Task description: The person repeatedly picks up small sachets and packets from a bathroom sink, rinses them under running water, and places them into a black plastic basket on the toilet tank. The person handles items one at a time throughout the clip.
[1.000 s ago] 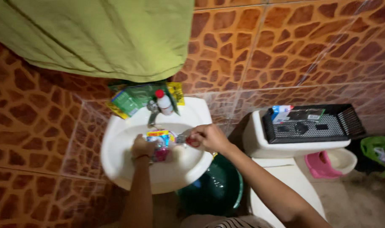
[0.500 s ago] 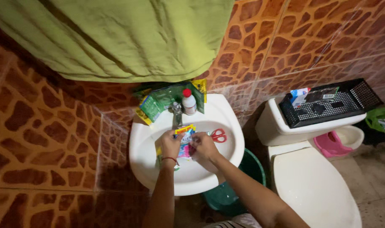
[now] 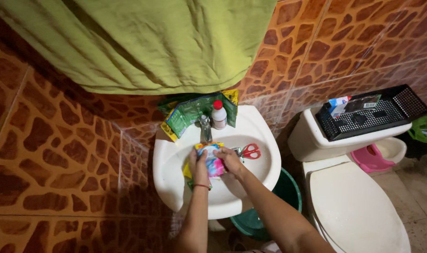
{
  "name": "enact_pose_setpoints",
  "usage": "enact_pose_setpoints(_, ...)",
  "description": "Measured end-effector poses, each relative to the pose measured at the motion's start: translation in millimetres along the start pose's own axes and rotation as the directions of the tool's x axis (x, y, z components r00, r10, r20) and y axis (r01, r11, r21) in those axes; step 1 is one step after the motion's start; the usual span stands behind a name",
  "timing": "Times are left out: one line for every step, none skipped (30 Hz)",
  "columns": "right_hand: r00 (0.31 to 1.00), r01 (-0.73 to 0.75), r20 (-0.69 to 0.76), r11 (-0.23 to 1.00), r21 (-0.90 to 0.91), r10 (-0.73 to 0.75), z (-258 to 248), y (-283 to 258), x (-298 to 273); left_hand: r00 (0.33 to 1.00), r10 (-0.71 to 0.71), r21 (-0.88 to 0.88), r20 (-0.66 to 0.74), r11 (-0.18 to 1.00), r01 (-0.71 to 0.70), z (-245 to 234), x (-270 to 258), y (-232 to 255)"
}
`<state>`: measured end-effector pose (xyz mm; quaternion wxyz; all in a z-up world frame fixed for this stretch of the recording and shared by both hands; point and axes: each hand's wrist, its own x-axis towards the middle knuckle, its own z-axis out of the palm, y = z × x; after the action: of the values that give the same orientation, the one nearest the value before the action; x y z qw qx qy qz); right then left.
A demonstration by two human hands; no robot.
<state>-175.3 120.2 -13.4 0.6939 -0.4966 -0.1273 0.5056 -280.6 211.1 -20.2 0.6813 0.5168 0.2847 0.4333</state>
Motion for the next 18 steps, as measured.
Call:
enact_pose_setpoints(0.992,0.121,-0.017,0.988,-0.098,-0.123,4.2,-0.4,-1.9,0.981,-0.175,-0.287,0.082,0.939,0.191,-2.5,-2.0,-8.1)
enact_pose_setpoints(0.968,0.239,-0.025,0.951,-0.198,-0.249,9.4,-2.1,-4.4,0.926,-0.31,-0.528,0.215,0.761,0.378,-3.5,-4.4,-16.4)
enact_pose_setpoints(0.928,0.349,-0.02,0.889,-0.296,-0.371,14.8,-6.4,-6.4,0.841,-0.389,-0.689,0.377,0.489,0.535,-4.0,-4.5,-23.7)
enact_pose_setpoints(0.9,0.314,-0.068,0.75,-0.582,-0.43,21.3,-7.9,-13.1,0.835,-0.422,-0.686,0.354,0.489,0.538,-4.2,-4.2,-30.4)
enact_pose_setpoints(0.863,0.223,-0.095,0.543,-0.81,-0.496,30.8,-5.6,-24.2,0.827,-0.455,-0.684,0.33,0.489,0.542,-4.3,-3.4,-35.9)
enact_pose_setpoints(0.823,0.087,-0.096,0.291,-0.953,-0.56,39.2,-5.9,-34.4,0.819,-0.488,-0.683,0.302,0.489,0.543,-5.1,-4.5,-39.8)
enact_pose_setpoints(0.776,0.158,0.001,0.193,-0.968,-0.63,45.5,-8.4,-44.7,0.811,-0.494,-0.676,0.314,0.484,0.556,-7.7,-6.0,-40.8)
enact_pose_setpoints(0.719,0.224,0.105,0.087,-0.971,-0.687,52.4,-9.5,-56.6,0.804,-0.498,-0.67,0.324,0.479,0.567,-10.4,-5.6,-38.6)
enact_pose_setpoints(0.653,0.282,0.21,-0.024,-0.959,-0.728,57.3,-12.8,-65.4,0.798,-0.502,-0.665,0.334,0.475,0.577,-10.1,-5.7,-35.3)
enact_pose_setpoints(0.681,0.306,0.287,-0.093,-0.947,-0.673,59.7,-17.3,-71.1,0.784,-0.515,-0.633,0.347,0.487,0.601,-9.1,-8.0,-31.1)
enact_pose_setpoints(0.706,0.334,0.358,-0.159,-0.929,-0.611,60.5,-20.8,-75.7,0.769,-0.529,-0.601,0.36,0.498,0.625,-8.8,-13.4,-25.4)
enact_pose_setpoints(0.727,0.366,0.424,-0.218,-0.905,-0.54,61.0,-22.1,-80.0,0.753,-0.545,-0.567,0.369,0.509,0.647,-8.5,-20.2,-18.5)
enact_pose_setpoints(0.75,0.397,0.43,-0.178,-0.9,-0.503,59.5,-24.3,-80.4,0.789,-0.46,-0.574,0.407,0.544,0.612,-6.2,-24.0,-11.5)
enact_pose_setpoints(0.766,0.428,0.441,-0.139,-0.893,-0.467,57.1,-28.6,-74.5,0.819,-0.364,-0.584,0.443,0.577,0.572,-3.6,-24.5,-4.4)
enact_pose_setpoints(0.78,0.458,0.453,-0.1,-0.884,-0.431,55.0,-29.8,-69.2,0.839,-0.265,-0.595,0.476,0.605,0.529,-1.9,-24.7,1.8)
enact_pose_setpoints(0.783,0.467,0.45,-0.072,-0.881,-0.43,52.8,-28.3,-65.2,0.83,-0.316,-0.59,0.46,0.59,0.551,-1.1,-26.3,6.2)
enact_pose_setpoints(0.785,0.476,0.448,-0.045,-0.878,-0.429,50.4,-26.5,-59.6,0.819,-0.366,-0.585,0.442,0.574,0.573,-1.5,-27.4,8.8)
enact_pose_setpoints(0.787,0.487,0.445,-0.015,-0.874,-0.428,49.2,-23.3,-53.4,0.805,-0.416,-0.579,0.423,0.559,0.593,-3.5,-26.1,10.1)
